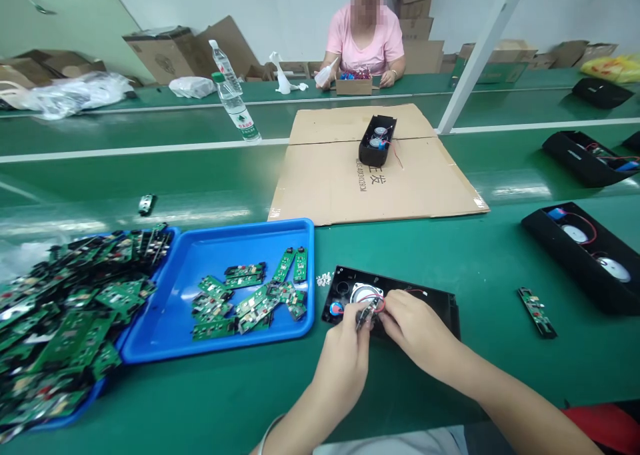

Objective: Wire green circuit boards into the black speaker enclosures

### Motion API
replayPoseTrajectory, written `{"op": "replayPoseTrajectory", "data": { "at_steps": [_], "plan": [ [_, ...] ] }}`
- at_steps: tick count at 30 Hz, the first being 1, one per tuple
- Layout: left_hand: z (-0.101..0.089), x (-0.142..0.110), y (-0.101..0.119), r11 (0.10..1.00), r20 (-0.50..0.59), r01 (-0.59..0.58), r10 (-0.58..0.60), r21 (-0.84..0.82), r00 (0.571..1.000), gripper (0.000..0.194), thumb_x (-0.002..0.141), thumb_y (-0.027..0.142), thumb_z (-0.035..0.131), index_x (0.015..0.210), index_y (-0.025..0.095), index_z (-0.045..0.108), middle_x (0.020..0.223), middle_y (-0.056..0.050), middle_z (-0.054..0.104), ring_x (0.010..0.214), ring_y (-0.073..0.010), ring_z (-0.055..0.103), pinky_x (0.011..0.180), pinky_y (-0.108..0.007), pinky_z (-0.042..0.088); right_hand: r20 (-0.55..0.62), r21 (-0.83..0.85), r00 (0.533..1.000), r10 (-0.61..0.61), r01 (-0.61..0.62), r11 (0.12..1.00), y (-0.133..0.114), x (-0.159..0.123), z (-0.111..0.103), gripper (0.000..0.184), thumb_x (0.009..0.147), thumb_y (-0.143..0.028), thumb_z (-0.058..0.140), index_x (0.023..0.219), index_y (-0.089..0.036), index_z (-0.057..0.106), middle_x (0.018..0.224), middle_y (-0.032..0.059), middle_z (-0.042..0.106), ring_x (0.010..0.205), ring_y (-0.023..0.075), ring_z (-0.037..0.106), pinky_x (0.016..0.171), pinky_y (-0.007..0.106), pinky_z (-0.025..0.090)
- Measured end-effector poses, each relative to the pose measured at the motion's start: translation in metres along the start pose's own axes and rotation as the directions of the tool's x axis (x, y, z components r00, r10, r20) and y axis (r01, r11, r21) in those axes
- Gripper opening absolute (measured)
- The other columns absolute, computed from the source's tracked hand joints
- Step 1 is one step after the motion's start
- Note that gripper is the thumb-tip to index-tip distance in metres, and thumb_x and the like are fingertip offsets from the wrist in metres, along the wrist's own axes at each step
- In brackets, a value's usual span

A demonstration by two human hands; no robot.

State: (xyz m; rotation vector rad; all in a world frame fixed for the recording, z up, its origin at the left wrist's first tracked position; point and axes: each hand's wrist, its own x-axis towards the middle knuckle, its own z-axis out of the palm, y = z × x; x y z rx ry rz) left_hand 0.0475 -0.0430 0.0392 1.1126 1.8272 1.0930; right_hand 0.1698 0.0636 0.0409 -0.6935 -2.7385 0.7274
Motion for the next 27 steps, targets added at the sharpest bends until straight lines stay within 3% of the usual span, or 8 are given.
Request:
{"op": "replayPoseTrajectory", "data": {
  "at_steps": [4, 10, 15, 22, 27],
  "plan": [
    [-0.002, 0.001, 0.002, 1.0, 0.023, 0.015, -0.015, 0.013, 1.0, 0.02, 0.093, 0.027, 0.035, 0.106, 0.023, 0.051, 0.08, -0.007, 0.067, 0.072, -0.0242, 0.066, 0.066, -0.03, 0.047, -0.036, -0.084, 0.997, -0.068, 0.064, 0.994, 0.003, -0.001, 0.004, 0.023, 0.093, -0.015, 0.037, 0.08, -0.016, 0.055, 0.076, 0.005, 0.06, 0.068, 0.0176, 0.055, 0.061, 0.03, 0.044],
    [-0.009, 0.004, 0.006, 1.0, 0.066, 0.013, -0.013, 0.004, 0.998, 0.018, 0.093, 0.028, 0.035, 0.103, 0.022, 0.049, 0.082, -0.006, 0.065, 0.071, -0.0226, 0.063, 0.07, -0.031, 0.047, -0.109, -0.083, 0.986, -0.123, 0.114, 0.99, 0.008, 0.001, 0.006, 0.026, 0.096, -0.024, 0.037, 0.079, -0.017, 0.056, 0.073, 0.005, 0.061, 0.066, 0.018, 0.057, 0.057, 0.029, 0.045],
    [-0.012, 0.005, 0.004, 0.999, 0.123, -0.019, 0.022, -0.026, 0.992, 0.02, 0.093, 0.027, 0.035, 0.105, 0.024, 0.051, 0.081, -0.004, 0.063, 0.067, -0.0201, 0.059, 0.071, -0.031, 0.048, -0.09, 0.001, 0.985, -0.145, 0.146, 0.989, 0.012, 0.004, -0.001, 0.021, 0.096, -0.027, 0.04, 0.107, -0.017, 0.055, 0.085, 0.0057, 0.066, 0.075, 0.0176, 0.061, 0.064, 0.029, 0.049],
    [-0.01, 0.006, -0.001, 0.993, 0.107, -0.009, 0.021, -0.117, 0.994, 0.018, 0.093, 0.03, 0.037, 0.1, 0.023, 0.053, 0.078, -0.005, 0.062, 0.068, -0.0203, 0.058, 0.07, -0.03, 0.049, -0.113, -0.139, 0.949, -0.295, 0.279, 0.95, 0.018, 0.009, 0.005, 0.025, 0.097, -0.026, 0.038, 0.089, -0.014, 0.058, 0.073, 0.0065, 0.061, 0.064, 0.0175, 0.056, 0.058, 0.03, 0.044],
    [-0.006, 0.005, 0.003, 0.999, 0.07, 0.005, -0.002, -0.048, 0.998, 0.017, 0.092, 0.03, 0.037, 0.1, 0.023, 0.051, 0.075, -0.004, 0.063, 0.067, -0.022, 0.061, 0.069, -0.031, 0.047, -0.113, -0.136, 0.958, -0.263, 0.247, 0.959, 0.02, 0.007, -0.002, 0.022, 0.096, -0.029, 0.041, 0.097, -0.014, 0.058, 0.077, 0.0068, 0.063, 0.069, 0.0182, 0.059, 0.061, 0.029, 0.046]
  ]
}}
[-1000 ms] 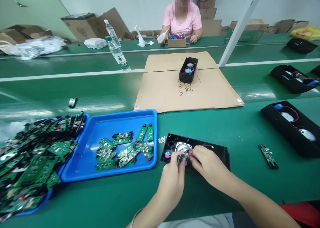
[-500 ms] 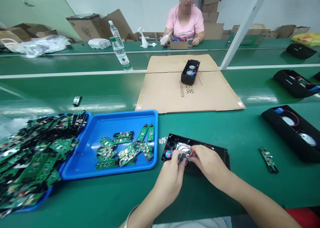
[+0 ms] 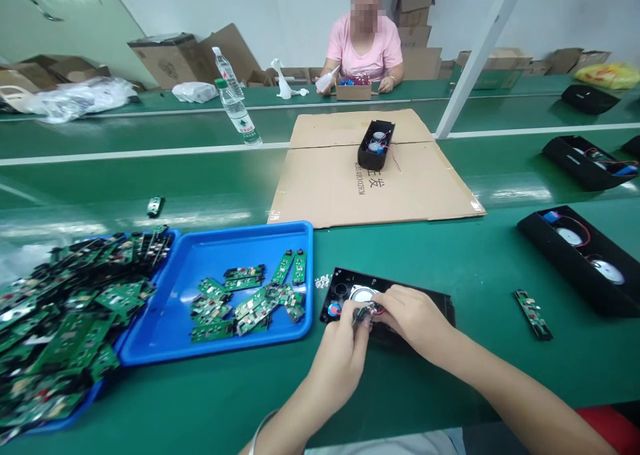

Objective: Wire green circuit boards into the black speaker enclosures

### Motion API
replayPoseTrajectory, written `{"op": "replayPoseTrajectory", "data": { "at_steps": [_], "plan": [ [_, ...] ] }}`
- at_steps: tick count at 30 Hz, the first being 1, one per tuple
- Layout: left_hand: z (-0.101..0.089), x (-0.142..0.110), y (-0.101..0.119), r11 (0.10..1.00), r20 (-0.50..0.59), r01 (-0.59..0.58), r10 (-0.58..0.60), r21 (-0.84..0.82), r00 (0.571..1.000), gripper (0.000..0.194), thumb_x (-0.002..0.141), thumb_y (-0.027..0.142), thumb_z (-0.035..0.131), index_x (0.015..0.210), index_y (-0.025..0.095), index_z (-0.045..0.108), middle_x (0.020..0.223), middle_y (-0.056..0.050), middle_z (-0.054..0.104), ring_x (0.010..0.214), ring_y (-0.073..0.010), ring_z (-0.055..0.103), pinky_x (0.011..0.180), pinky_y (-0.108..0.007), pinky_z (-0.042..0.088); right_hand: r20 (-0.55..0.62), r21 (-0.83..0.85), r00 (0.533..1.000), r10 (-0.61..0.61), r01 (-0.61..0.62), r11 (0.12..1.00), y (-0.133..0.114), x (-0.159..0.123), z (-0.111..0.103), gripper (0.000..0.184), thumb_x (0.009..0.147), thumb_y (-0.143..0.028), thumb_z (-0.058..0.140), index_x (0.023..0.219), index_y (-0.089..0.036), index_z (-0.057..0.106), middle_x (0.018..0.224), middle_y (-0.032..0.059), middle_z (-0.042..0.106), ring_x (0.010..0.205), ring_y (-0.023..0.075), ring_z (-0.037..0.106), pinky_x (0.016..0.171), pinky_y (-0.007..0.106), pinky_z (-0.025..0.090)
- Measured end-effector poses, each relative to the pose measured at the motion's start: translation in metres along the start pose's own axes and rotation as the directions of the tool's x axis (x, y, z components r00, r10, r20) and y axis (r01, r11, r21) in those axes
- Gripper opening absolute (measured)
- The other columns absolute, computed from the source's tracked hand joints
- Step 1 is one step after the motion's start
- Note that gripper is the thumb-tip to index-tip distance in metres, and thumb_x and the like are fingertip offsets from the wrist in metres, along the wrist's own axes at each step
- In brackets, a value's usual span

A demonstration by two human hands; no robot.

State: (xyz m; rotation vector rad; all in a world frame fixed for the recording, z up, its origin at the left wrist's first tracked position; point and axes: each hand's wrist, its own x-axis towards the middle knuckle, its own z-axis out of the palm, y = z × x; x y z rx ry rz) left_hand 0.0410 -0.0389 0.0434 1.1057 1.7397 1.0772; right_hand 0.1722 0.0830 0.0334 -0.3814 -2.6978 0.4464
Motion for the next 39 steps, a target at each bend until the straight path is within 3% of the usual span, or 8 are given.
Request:
{"op": "replayPoseTrajectory", "data": {
  "at_steps": [3, 6, 10, 18, 25, 31, 34, 39],
  "plan": [
    [0.0, -0.002, 0.002, 0.996, -0.06, 0.059, -0.055, 0.059, 0.997, 0.016, 0.091, 0.034, 0.038, 0.097, 0.022, 0.049, 0.069, -0.003, 0.062, 0.065, -0.0229, 0.062, 0.066, -0.032, 0.047, 0.071, -0.067, 0.977, 0.199, -0.194, 0.979, 0.003, -0.009, -0.021, 0.018, 0.092, -0.033, 0.049, 0.098, -0.018, 0.059, 0.084, 0.0058, 0.066, 0.073, 0.0178, 0.063, 0.061, 0.027, 0.047],
    [-0.003, -0.003, 0.002, 0.991, -0.11, 0.118, -0.111, 0.06, 0.988, 0.016, 0.09, 0.038, 0.04, 0.091, 0.023, 0.048, 0.068, -0.003, 0.061, 0.063, -0.0218, 0.062, 0.06, -0.029, 0.046, 0.153, -0.328, 0.867, 0.475, -0.409, 0.852, 0.004, -0.022, -0.037, 0.008, 0.087, -0.024, 0.056, 0.086, -0.02, 0.063, 0.075, 0.0049, 0.068, 0.062, 0.0193, 0.064, 0.049, 0.026, 0.04],
    [-0.007, -0.003, 0.004, 0.99, -0.14, 0.131, -0.123, 0.045, 0.983, 0.014, 0.088, 0.037, 0.044, 0.086, 0.023, 0.048, 0.072, -0.003, 0.064, 0.053, -0.0175, 0.059, 0.053, -0.026, 0.043, 0.191, -0.559, 0.768, 0.611, -0.426, 0.711, -0.001, -0.031, -0.033, 0.01, 0.082, -0.013, 0.058, 0.089, -0.017, 0.064, 0.073, 0.0082, 0.069, 0.054, 0.0207, 0.064, 0.042, 0.025, 0.031],
    [-0.006, -0.002, 0.005, 0.987, -0.197, 0.139, -0.152, -0.077, 0.968, 0.015, 0.081, 0.036, 0.056, 0.083, 0.022, 0.052, 0.062, 0.001, 0.061, 0.044, -0.0157, 0.057, 0.046, -0.023, 0.041, 0.045, -0.596, 0.902, 0.429, -0.321, 0.736, 0.003, -0.025, -0.014, 0.028, 0.066, 0.01, 0.046, 0.068, -0.016, 0.055, 0.061, 0.0049, 0.061, 0.052, 0.0162, 0.06, 0.044, 0.024, 0.031],
    [-0.005, -0.004, 0.001, 0.963, -0.133, 0.186, -0.214, -0.197, 0.968, 0.016, 0.085, 0.036, 0.051, 0.094, 0.022, 0.05, 0.075, -0.002, 0.066, 0.065, -0.0195, 0.067, 0.061, -0.028, 0.051, -0.045, -0.577, 0.973, 0.227, -0.21, 0.789, 0.002, -0.035, -0.022, 0.024, 0.075, 0.005, 0.041, 0.071, -0.017, 0.05, 0.062, 0.0027, 0.052, 0.054, 0.0164, 0.052, 0.048, 0.026, 0.034],
    [-0.003, -0.001, -0.001, 0.937, -0.117, 0.206, -0.246, -0.282, 0.962, 0.019, 0.087, 0.038, 0.049, 0.099, 0.023, 0.047, 0.087, -0.003, 0.068, 0.091, -0.0229, 0.067, 0.073, -0.032, 0.055, 0.08, -0.094, 0.946, 0.313, -0.305, 0.948, 0.0, -0.034, -0.029, 0.022, 0.092, -0.009, 0.036, 0.091, -0.016, 0.057, 0.081, 0.0046, 0.061, 0.068, 0.0153, 0.059, 0.057, 0.024, 0.047],
    [-0.002, 0.001, -0.002, 0.925, -0.137, 0.17, -0.228, -0.339, 0.964, 0.017, 0.087, 0.037, 0.05, 0.094, 0.022, 0.045, 0.091, -0.003, 0.067, 0.093, -0.0219, 0.067, 0.077, -0.034, 0.057, 0.193, 0.244, 0.951, 0.242, -0.285, 0.927, -0.001, -0.031, -0.036, 0.019, 0.094, -0.018, 0.043, 0.105, -0.021, 0.059, 0.1, 0.0047, 0.061, 0.084, 0.0136, 0.061, 0.072, 0.023, 0.051],
    [0.002, 0.003, -0.002, 0.895, -0.152, 0.113, -0.195, -0.431, 0.969, 0.018, 0.088, 0.038, 0.05, 0.091, 0.021, 0.042, 0.093, -0.001, 0.063, 0.088, -0.0179, 0.067, 0.083, -0.038, 0.057, 0.097, 0.328, 0.993, 0.063, -0.091, 0.94, 0.001, -0.02, -0.033, 0.027, 0.096, -0.02, 0.04, 0.091, -0.02, 0.066, 0.1, 0.008, 0.061, 0.09, 0.0157, 0.059, 0.075, 0.025, 0.05]
  ]
}}
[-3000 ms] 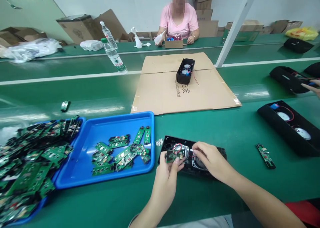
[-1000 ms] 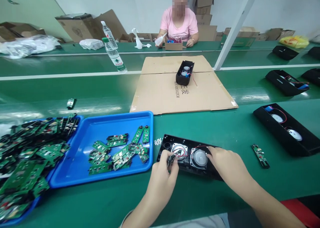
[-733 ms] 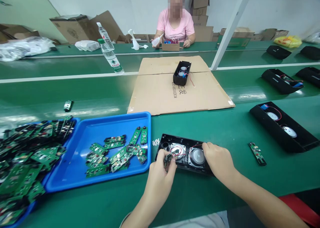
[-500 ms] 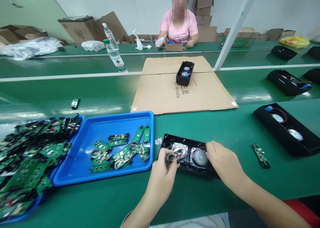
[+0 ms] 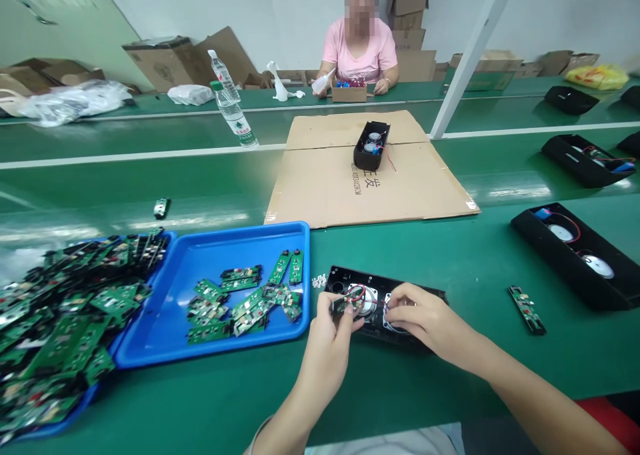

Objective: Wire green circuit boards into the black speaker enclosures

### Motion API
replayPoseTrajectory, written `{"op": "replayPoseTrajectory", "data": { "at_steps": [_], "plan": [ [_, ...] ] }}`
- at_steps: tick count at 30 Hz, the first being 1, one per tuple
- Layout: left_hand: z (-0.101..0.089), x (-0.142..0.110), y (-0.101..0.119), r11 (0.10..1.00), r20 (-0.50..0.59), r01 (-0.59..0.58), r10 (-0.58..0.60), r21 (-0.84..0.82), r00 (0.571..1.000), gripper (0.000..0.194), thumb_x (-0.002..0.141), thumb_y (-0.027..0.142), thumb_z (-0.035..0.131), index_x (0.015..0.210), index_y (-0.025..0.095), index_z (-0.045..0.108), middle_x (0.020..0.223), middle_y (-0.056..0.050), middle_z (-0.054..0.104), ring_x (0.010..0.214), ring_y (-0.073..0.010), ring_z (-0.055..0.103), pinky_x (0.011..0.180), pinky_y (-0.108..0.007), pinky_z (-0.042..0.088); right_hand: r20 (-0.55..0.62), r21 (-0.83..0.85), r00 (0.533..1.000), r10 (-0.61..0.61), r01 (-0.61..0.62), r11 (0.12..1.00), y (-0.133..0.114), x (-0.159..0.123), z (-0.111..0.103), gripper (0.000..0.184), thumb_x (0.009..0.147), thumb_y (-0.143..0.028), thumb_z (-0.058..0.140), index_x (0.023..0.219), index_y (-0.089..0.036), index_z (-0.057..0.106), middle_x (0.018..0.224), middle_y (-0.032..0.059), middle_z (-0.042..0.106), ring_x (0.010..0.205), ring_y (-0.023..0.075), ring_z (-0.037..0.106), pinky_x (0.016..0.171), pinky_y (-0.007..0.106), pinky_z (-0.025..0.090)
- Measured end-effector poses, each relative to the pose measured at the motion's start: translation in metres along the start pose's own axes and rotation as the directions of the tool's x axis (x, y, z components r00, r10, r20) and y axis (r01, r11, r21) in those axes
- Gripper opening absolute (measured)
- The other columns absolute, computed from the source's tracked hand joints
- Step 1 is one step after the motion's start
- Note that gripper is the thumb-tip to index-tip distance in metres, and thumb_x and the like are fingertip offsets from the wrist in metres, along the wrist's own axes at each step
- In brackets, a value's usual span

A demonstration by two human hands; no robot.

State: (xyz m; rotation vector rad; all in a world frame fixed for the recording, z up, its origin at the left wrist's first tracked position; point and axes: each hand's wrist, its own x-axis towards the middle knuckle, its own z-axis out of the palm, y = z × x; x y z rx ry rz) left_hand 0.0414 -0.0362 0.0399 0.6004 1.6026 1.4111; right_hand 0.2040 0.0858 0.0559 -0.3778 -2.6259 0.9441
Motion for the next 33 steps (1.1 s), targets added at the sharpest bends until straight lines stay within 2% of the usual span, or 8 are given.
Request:
{"op": "replayPoseTrajectory", "data": {
  "at_steps": [3, 7, 9, 13, 17, 22, 26, 33],
  "plan": [
    [0.004, 0.001, -0.002, 1.0, -0.021, -0.009, 0.008, -0.026, 1.0, 0.021, 0.087, 0.039, 0.051, 0.092, 0.021, 0.041, 0.092, -0.001, 0.063, 0.09, -0.019, 0.067, 0.083, -0.039, 0.057, -0.033, 0.081, 0.999, -0.022, 0.024, 0.996, 0.003, 0.009, 0.009, 0.022, 0.094, -0.021, 0.045, 0.088, -0.018, 0.066, 0.09, 0.0061, 0.065, 0.082, 0.0143, 0.061, 0.073, 0.024, 0.05],
    [0.008, 0.003, -0.004, 1.0, -0.029, -0.019, 0.019, -0.017, 0.999, 0.022, 0.087, 0.04, 0.052, 0.092, 0.021, 0.043, 0.092, -0.003, 0.064, 0.095, -0.0205, 0.066, 0.083, -0.038, 0.057, -0.062, 0.136, 0.987, 0.148, -0.138, 0.981, 0.004, 0.018, 0.02, 0.006, 0.085, -0.018, 0.061, 0.079, -0.017, 0.064, 0.069, -0.0002, 0.064, 0.061, 0.0118, 0.058, 0.059, 0.021, 0.046],
    [0.009, 0.003, -0.004, 1.0, -0.022, -0.023, 0.023, -0.015, 0.999, 0.021, 0.087, 0.039, 0.052, 0.092, 0.021, 0.043, 0.094, -0.003, 0.064, 0.095, -0.0204, 0.066, 0.083, -0.038, 0.057, -0.068, 0.098, 0.989, 0.131, -0.124, 0.987, 0.004, 0.021, 0.022, 0.008, 0.083, -0.015, 0.062, 0.076, -0.017, 0.064, 0.07, -0.0001, 0.065, 0.062, 0.0126, 0.058, 0.061, 0.022, 0.046],
    [0.011, 0.005, -0.002, 1.0, -0.006, -0.012, 0.012, 0.029, 1.0, 0.016, 0.088, 0.035, 0.049, 0.092, 0.022, 0.041, 0.093, -0.003, 0.064, 0.089, -0.0193, 0.067, 0.082, -0.039, 0.057, -0.075, 0.075, 0.996, 0.053, -0.047, 0.996, 0.003, 0.024, 0.021, 0.015, 0.086, -0.009, 0.055, 0.086, -0.019, 0.066, 0.081, 0.0016, 0.067, 0.074, 0.0134, 0.061, 0.069, 0.023, 0.048],
    [0.012, 0.006, 0.001, 0.995, 0.016, 0.004, -0.005, 0.103, 1.0, 0.012, 0.088, 0.031, 0.047, 0.093, 0.022, 0.041, 0.093, -0.006, 0.063, 0.085, -0.02, 0.067, 0.08, -0.039, 0.056, -0.161, -0.15, 0.987, -0.019, -0.005, 0.989, 0.004, 0.022, 0.027, 0.015, 0.089, -0.013, 0.049, 0.083, -0.016, 0.062, 0.077, 0.0037, 0.063, 0.072, 0.0153, 0.058, 0.065, 0.025, 0.047],
    [0.011, 0.006, -0.002, 0.976, 0.018, -0.052, 0.049, 0.213, 0.999, 0.01, 0.088, 0.031, 0.045, 0.092, 0.022, 0.043, 0.082, -0.005, 0.061, 0.074, -0.0211, 0.065, 0.071, -0.04, 0.055, -0.192, -0.47, 0.957, -0.215, 0.103, 0.877, 0.002, 0.019, 0.038, 0.025, 0.092, -0.012, 0.042, 0.074, -0.015, 0.059, 0.069, 0.0046, 0.057, 0.065, 0.0151, 0.051, 0.056, 0.025, 0.04],
    [0.011, 0.005, -0.004, 0.97, -0.005, -0.107, 0.111, 0.219, 0.994, 0.011, 0.086, 0.03, 0.05, 0.091, 0.021, 0.047, 0.079, -0.005, 0.062, 0.07, -0.0212, 0.064, 0.069, -0.037, 0.053, -0.202, -0.557, 0.944, -0.259, 0.106, 0.823, -0.001, 0.018, 0.04, 0.027, 0.091, -0.008, 0.041, 0.069, -0.015, 0.057, 0.064, 0.0035, 0.053, 0.061, 0.014, 0.047, 0.051, 0.025, 0.033],
    [0.013, 0.003, 0.002, 0.956, 0.011, -0.142, 0.144, 0.257, 0.99, 0.008, 0.087, 0.029, 0.047, 0.089, 0.021, 0.047, 0.077, -0.004, 0.06, 0.068, -0.0205, 0.061, 0.067, -0.035, 0.051, -0.179, -0.592, 0.943, -0.281, 0.125, 0.796, -0.005, 0.019, 0.039, 0.027, 0.09, -0.007, 0.043, 0.067, -0.015, 0.055, 0.062, 0.0032, 0.051, 0.06, 0.0136, 0.044, 0.051, 0.025, 0.031]
  ]
}}
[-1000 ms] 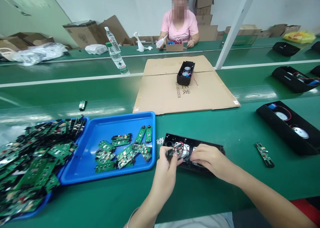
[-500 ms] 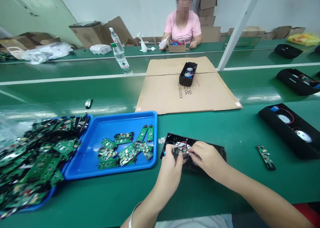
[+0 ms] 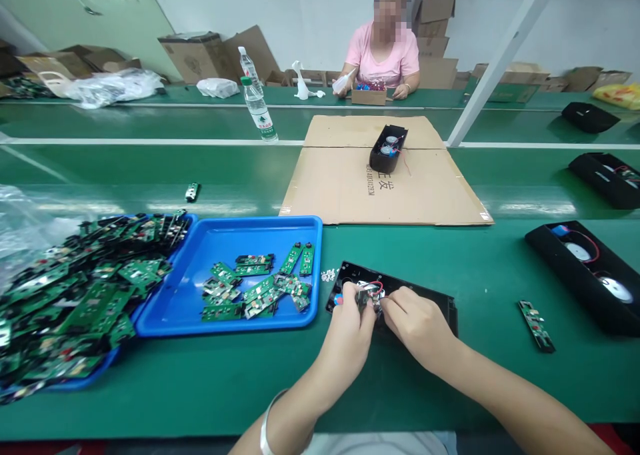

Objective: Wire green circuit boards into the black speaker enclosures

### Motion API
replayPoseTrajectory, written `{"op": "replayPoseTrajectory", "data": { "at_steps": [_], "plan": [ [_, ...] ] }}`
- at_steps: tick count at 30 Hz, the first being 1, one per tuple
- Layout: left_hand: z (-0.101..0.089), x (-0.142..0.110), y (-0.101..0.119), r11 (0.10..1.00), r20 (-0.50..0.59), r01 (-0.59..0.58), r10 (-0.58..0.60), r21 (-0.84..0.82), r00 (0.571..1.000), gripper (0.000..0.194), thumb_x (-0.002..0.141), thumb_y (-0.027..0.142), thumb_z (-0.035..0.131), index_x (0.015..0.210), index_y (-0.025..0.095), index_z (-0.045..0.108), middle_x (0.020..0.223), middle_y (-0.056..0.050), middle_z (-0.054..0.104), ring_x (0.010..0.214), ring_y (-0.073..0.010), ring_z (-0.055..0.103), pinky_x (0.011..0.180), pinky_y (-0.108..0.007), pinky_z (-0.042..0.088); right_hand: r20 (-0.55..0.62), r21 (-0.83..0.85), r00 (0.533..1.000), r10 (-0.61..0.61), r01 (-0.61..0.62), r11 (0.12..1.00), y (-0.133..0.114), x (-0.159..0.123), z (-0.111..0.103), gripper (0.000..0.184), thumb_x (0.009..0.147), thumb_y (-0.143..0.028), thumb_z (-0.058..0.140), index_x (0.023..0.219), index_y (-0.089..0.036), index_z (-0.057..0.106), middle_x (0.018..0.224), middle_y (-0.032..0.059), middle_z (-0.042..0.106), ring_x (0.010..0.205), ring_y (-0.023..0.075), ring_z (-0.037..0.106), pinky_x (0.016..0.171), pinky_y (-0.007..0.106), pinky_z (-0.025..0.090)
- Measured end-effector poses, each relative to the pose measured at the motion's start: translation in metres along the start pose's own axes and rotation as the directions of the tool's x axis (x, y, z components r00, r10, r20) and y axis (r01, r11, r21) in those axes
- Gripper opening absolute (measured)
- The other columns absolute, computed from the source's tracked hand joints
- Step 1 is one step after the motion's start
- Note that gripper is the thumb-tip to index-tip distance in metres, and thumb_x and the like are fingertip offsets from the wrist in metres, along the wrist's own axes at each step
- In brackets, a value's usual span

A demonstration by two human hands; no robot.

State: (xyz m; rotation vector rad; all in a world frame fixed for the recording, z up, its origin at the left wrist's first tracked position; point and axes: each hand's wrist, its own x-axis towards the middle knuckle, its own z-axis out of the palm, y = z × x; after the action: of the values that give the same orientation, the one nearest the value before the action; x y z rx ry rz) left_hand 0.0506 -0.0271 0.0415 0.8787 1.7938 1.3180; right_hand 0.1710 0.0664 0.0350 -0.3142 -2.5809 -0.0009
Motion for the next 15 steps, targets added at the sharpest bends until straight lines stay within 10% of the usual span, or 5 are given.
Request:
{"op": "replayPoseTrajectory", "data": {
  "at_steps": [15],
  "plan": [
    [0.0026, -0.0002, -0.0002, 0.995, 0.018, -0.011, 0.013, -0.098, 1.0, 0.011, 0.088, 0.032, 0.048, 0.089, 0.021, 0.049, 0.079, -0.005, 0.062, 0.072, -0.0208, 0.062, 0.069, -0.036, 0.053, -0.066, -0.075, 0.997, 0.04, -0.045, 0.996, -0.0088, -0.0005, 0.0028, 0.028, 0.086, -0.003, 0.046, 0.063, -0.015, 0.056, 0.058, 0.0032, 0.05, 0.055, 0.0147, 0.043, 0.05, 0.028, 0.033]
  ]
}}
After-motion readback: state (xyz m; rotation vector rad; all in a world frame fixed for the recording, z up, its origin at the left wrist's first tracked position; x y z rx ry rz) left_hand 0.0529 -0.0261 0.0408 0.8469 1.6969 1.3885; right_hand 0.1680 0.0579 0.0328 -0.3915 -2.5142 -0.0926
